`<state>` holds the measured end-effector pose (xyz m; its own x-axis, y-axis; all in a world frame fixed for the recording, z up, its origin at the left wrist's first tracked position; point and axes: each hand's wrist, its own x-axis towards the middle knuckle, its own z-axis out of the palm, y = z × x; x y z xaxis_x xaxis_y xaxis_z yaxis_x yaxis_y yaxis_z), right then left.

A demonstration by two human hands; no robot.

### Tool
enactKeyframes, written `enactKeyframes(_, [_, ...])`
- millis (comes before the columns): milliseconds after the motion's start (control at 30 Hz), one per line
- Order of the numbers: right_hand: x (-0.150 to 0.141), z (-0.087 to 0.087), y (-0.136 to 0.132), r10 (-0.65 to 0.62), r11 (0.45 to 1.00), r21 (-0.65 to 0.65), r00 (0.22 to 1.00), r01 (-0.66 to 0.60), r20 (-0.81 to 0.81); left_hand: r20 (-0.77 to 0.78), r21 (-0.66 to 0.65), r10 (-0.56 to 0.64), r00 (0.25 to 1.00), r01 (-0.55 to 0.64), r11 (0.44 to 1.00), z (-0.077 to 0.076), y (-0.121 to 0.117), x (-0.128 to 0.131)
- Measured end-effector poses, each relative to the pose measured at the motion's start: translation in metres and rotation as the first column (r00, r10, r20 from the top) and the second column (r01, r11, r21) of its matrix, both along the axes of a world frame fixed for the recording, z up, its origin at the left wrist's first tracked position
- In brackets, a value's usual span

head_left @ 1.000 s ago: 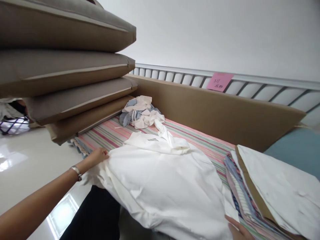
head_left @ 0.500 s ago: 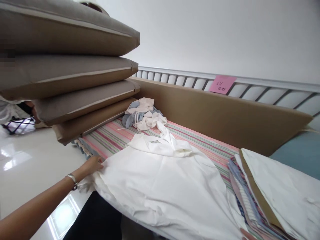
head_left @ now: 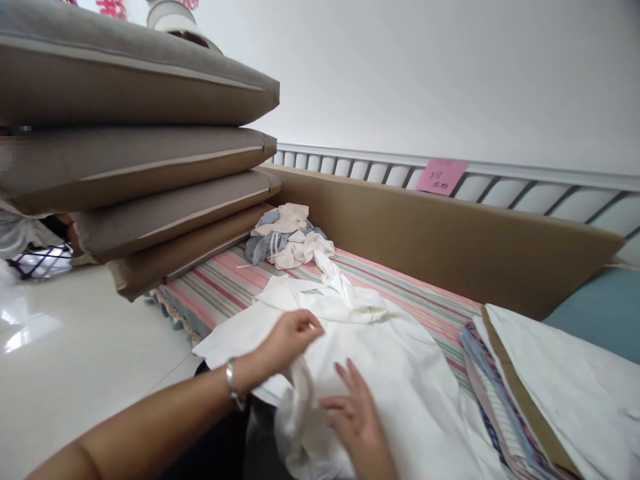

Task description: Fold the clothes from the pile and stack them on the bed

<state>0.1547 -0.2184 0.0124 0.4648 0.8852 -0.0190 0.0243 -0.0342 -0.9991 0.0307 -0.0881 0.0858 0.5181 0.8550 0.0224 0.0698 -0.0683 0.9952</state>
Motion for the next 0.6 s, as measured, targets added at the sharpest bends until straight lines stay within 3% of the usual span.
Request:
enactKeyframes(67, [-0.028,0.006,0.016,0.104,0.994,0.047,0.992,-0.101,-0.075,0.04,-0.003,-0.17,0.985,0.171,0.985,0.0,-0.019,0.031])
enactKeyframes(133, [-0.02,0.011,0.016,0.075,0.997,-0.024,0.992,-0.078,-0.106,0.024,0.108,-0.235,0.972,0.231,0.967,-0.004,-0.013,0.038])
enactKeyframes(200, [0.018,0.018,0.004,-0.11,0.983,-0.154,0.991,0.097,-0.075,-0.076,0.249,-0.091,0.993,0.107,0.963,-0.011,0.021,0.022])
enactKeyframes(233, [0.045,0.022,-0.005,-0.248,0.949,-0.203,0.969,0.24,-0.012,-0.174,0.305,0.057,0.983,-0.001,0.952,-0.017,0.045,0.008])
enactKeyframes(267, [0.072,0.024,-0.013,-0.402,0.885,-0.232,0.914,0.403,0.056,-0.298,0.31,0.233,0.926,-0.137,0.941,-0.024,0.072,-0.009])
enactKeyframes(300, [0.099,0.025,-0.021,-0.46,0.853,-0.238,0.885,0.464,0.077,-0.36,0.296,0.321,0.876,-0.219,0.93,-0.031,0.098,-0.027])
enactKeyframes(400, [0.159,0.013,-0.03,-0.583,0.753,-0.316,0.808,0.578,0.087,-0.497,0.256,0.435,0.751,-0.352,0.9,-0.055,0.161,-0.071])
enactKeyframes(467, [0.177,-0.006,-0.025,-0.512,0.697,-0.457,0.83,0.552,0.222,-0.573,0.22,0.44,0.691,-0.387,0.896,-0.07,0.185,-0.084])
enactKeyframes(533, [0.182,-0.028,-0.015,-0.295,0.643,-0.575,0.856,0.507,0.425,-0.637,0.164,0.398,0.66,-0.389,0.907,-0.082,0.196,-0.082])
enactKeyframes(600, [0.181,-0.048,-0.004,-0.11,0.627,-0.598,0.816,0.5,0.568,-0.677,0.093,0.33,0.658,-0.369,0.925,-0.093,0.201,-0.07])
